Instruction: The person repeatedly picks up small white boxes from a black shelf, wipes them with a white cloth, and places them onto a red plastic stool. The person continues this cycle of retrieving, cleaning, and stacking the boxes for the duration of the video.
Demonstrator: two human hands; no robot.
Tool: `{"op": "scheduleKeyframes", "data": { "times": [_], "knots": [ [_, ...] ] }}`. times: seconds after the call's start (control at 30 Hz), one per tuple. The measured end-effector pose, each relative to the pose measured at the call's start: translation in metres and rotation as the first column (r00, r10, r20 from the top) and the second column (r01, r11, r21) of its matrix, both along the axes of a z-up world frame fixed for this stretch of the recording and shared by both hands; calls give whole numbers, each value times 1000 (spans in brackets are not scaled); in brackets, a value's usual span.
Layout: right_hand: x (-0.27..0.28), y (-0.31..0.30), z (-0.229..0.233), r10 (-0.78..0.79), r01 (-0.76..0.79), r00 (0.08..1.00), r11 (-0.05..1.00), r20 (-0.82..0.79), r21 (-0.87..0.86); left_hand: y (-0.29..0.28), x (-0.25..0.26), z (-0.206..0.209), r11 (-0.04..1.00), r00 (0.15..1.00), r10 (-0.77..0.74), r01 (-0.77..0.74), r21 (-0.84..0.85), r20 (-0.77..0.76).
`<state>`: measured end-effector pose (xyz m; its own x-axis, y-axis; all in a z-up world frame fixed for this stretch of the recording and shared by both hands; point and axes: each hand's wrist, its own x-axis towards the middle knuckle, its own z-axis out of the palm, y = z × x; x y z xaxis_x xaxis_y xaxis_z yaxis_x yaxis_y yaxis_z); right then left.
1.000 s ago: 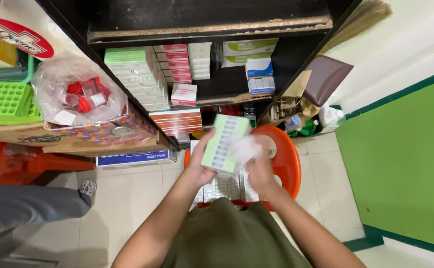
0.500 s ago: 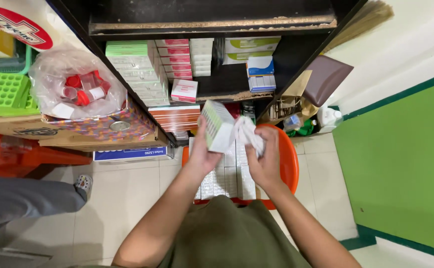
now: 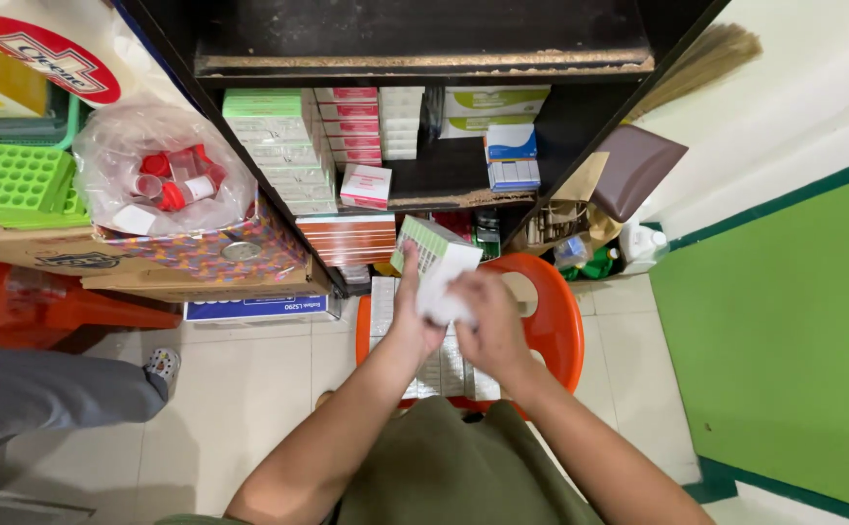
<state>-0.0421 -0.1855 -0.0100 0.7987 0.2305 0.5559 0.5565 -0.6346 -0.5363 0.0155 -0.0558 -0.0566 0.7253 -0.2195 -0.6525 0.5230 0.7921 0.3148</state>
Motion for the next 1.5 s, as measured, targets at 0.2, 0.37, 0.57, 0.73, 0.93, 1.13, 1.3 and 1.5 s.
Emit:
{"op": "scheduleKeyframes", "data": {
  "times": [0.2,0.37,0.57,0.73,0.93,1.13,1.3,1.5],
  "knots": [
    [-8,-21,-27,-224,313,911,922,-346,228,44,-5,54,931,989,-33,-21,364,143],
    [21,-21,20,-246,457,848,786,-469,416,66,-13,46,561,775,-463,-120,819,430],
    [8,25,69,-20,111,942,960,-334,256,72,-19,51,196,575,-710,-393,898,407],
    [16,15,42,79,3,956,960,-283,279,87,-15,63,281,553,-669,-431,857,497],
    [10,36,58,33,68,934,961,-356,267,100,-14,62,380,570,-631,-364,850,526],
    [-21,33,2,134,-84,823,990,-552,116,145,-5,99,642,624,-447,-275,716,641],
    [-45,31,-81,-68,-55,704,987,-706,-151,158,-1,82,927,790,-118,-130,352,602],
    [-40,5,-155,-72,95,636,995,-768,-15,146,8,83,996,813,-14,-39,79,582]
  ]
}}
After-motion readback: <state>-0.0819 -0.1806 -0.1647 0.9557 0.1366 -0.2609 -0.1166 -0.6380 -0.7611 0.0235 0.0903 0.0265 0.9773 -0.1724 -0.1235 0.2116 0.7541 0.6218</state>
